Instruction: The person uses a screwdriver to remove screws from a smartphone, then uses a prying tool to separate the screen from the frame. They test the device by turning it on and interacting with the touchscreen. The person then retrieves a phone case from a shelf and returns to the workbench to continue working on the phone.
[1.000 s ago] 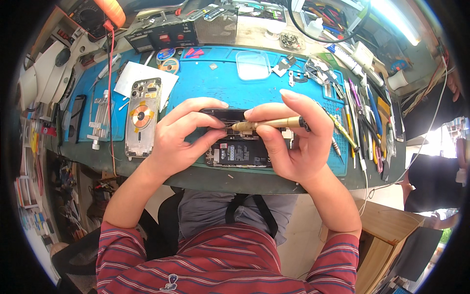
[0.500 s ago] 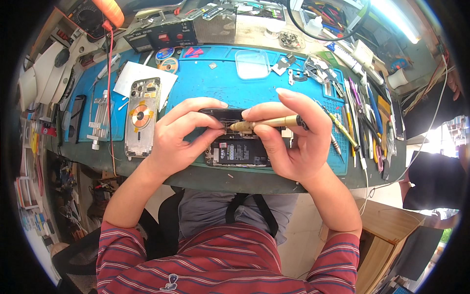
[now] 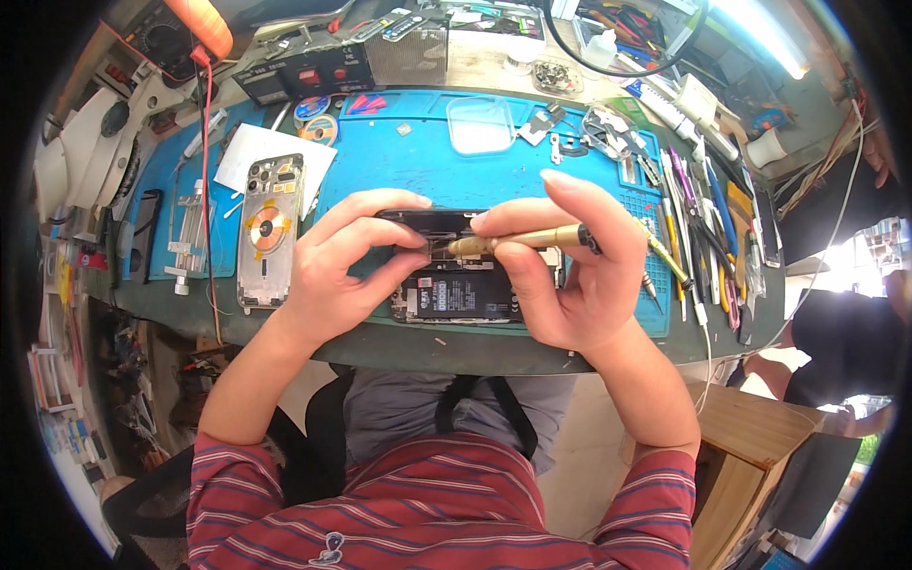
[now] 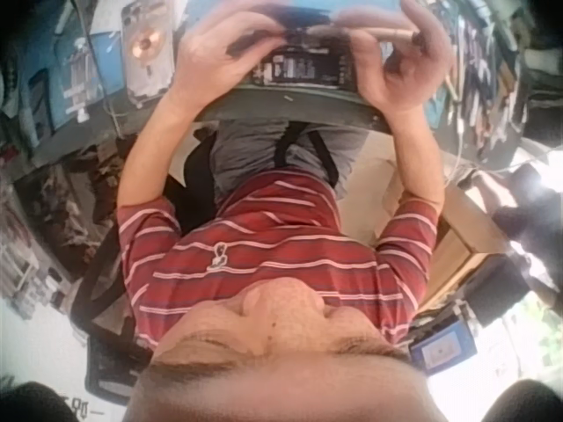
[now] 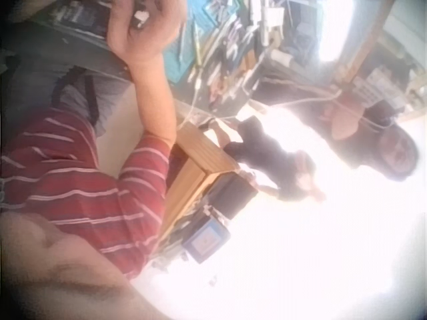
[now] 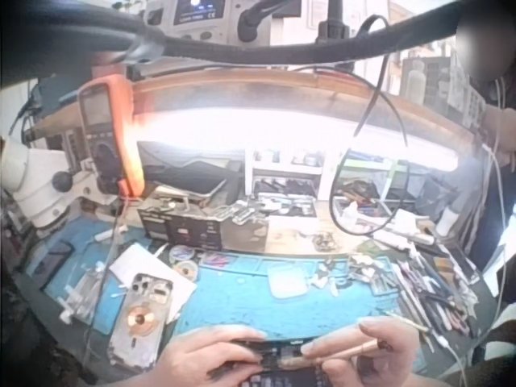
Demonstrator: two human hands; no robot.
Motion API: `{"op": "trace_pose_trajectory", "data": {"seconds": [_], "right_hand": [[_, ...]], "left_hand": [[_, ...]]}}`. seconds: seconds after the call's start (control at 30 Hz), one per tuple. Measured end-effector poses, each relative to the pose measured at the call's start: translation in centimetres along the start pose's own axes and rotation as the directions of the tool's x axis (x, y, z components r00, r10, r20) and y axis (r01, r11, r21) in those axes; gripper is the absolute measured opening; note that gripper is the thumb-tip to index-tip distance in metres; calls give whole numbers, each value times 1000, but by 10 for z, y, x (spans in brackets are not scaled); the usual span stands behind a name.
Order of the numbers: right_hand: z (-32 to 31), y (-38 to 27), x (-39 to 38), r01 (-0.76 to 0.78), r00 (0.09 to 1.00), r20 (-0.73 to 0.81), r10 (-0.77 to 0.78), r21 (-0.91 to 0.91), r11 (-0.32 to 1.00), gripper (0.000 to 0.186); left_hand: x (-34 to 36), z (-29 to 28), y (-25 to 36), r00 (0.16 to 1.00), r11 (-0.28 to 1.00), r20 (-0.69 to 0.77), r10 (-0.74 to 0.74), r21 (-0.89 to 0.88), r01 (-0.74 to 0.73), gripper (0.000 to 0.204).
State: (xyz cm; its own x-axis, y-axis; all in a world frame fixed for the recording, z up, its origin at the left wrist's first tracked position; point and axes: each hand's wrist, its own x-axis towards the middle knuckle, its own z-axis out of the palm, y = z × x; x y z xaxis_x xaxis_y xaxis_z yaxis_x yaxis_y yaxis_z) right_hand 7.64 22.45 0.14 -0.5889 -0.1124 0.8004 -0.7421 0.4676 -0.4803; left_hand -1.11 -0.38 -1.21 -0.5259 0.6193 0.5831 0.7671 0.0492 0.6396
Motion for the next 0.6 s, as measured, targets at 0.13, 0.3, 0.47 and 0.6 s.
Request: {"op": "trace_pose_trajectory", "data": {"seconds": [0.13,0.3,0.47,0.6], "right_hand": [[-11,-2,-4,8,1000,29,-7,-41,999,52],[-17,2,-13,60,989,144,-44,-103,993,49],[-8,4,-14,104,981,174,-82,-121,987,51],[-5,7,-15,87,982,177,-67,-107,990,51]], "left_hand": [[0,0,-2,1000,999,-4,-10,-37,10,23],[0,2,-1,1000,999,-21,-11,-31,10,21],[1,2,-2,1000,1000,-21,4,-24,-4,21],[0,2,-2,1000,1000,-23,9,-18,-9,21]]}}
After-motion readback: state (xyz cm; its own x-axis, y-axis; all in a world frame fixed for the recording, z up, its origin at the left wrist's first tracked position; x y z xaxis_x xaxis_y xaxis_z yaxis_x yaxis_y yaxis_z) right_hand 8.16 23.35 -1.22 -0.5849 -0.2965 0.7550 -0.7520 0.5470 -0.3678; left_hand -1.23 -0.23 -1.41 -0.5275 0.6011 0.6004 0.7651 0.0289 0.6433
